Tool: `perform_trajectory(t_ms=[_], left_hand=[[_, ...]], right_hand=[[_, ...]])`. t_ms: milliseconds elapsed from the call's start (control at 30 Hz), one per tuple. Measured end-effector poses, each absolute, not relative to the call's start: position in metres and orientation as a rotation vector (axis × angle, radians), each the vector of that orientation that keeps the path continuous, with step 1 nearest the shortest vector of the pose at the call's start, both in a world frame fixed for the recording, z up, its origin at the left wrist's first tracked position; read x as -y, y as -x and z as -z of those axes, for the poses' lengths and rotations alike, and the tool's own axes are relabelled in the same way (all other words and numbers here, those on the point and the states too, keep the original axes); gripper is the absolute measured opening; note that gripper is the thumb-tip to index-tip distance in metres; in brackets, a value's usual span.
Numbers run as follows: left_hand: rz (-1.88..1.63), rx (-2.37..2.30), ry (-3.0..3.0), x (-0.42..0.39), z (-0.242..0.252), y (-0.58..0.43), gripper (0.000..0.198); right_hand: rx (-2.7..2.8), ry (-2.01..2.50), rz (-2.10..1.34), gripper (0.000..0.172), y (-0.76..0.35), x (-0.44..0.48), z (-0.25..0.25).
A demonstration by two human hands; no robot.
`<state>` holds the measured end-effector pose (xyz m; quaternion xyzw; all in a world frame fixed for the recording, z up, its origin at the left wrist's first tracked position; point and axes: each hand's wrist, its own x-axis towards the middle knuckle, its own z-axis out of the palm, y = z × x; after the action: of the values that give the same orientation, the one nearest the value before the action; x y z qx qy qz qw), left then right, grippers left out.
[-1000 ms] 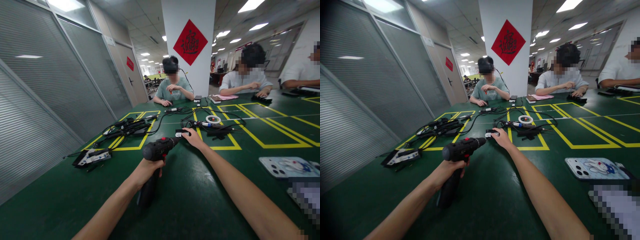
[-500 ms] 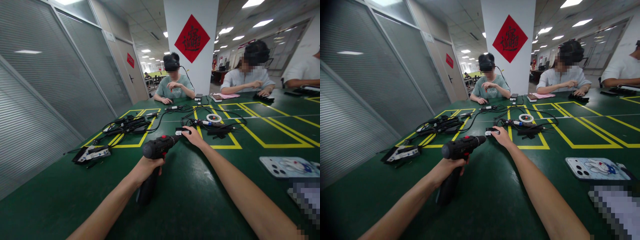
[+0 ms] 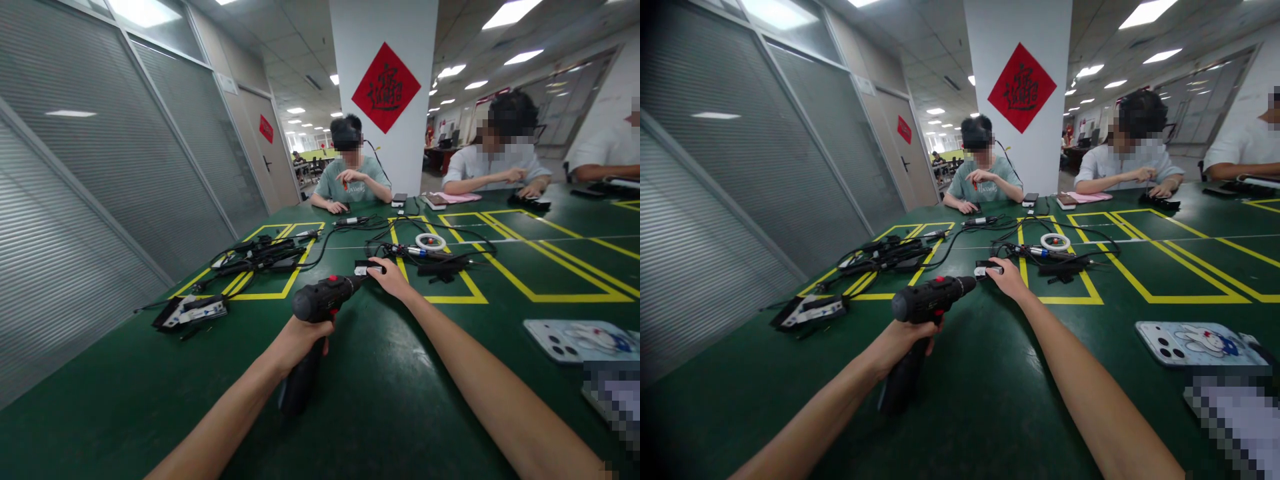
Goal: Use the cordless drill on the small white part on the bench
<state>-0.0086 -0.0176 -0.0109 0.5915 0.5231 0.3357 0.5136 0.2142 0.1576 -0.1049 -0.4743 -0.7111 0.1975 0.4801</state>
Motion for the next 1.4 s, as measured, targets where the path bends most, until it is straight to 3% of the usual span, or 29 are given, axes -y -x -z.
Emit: perform_trajectory(t_ms=[800,1000,1400], left_hand=[[-0.799,-1.271,-1.416,0.018,0.010,0.007,0.014],[-0.812,-1.272,-1.409,0.017,0.014,0.008,0.022],[-0.797,-1.301,-1.404,0.021,0.003,0.004,0.021]], right_hand=[[1.745,1.153,-0.465,0.038,-0.215,-0.158,0.107],[1.744,1.164,-0.473,0.038,-0.215,-0.158,0.106],[1.734,1.167,-0.495,0.038,-0.215,-0.156,0.104]])
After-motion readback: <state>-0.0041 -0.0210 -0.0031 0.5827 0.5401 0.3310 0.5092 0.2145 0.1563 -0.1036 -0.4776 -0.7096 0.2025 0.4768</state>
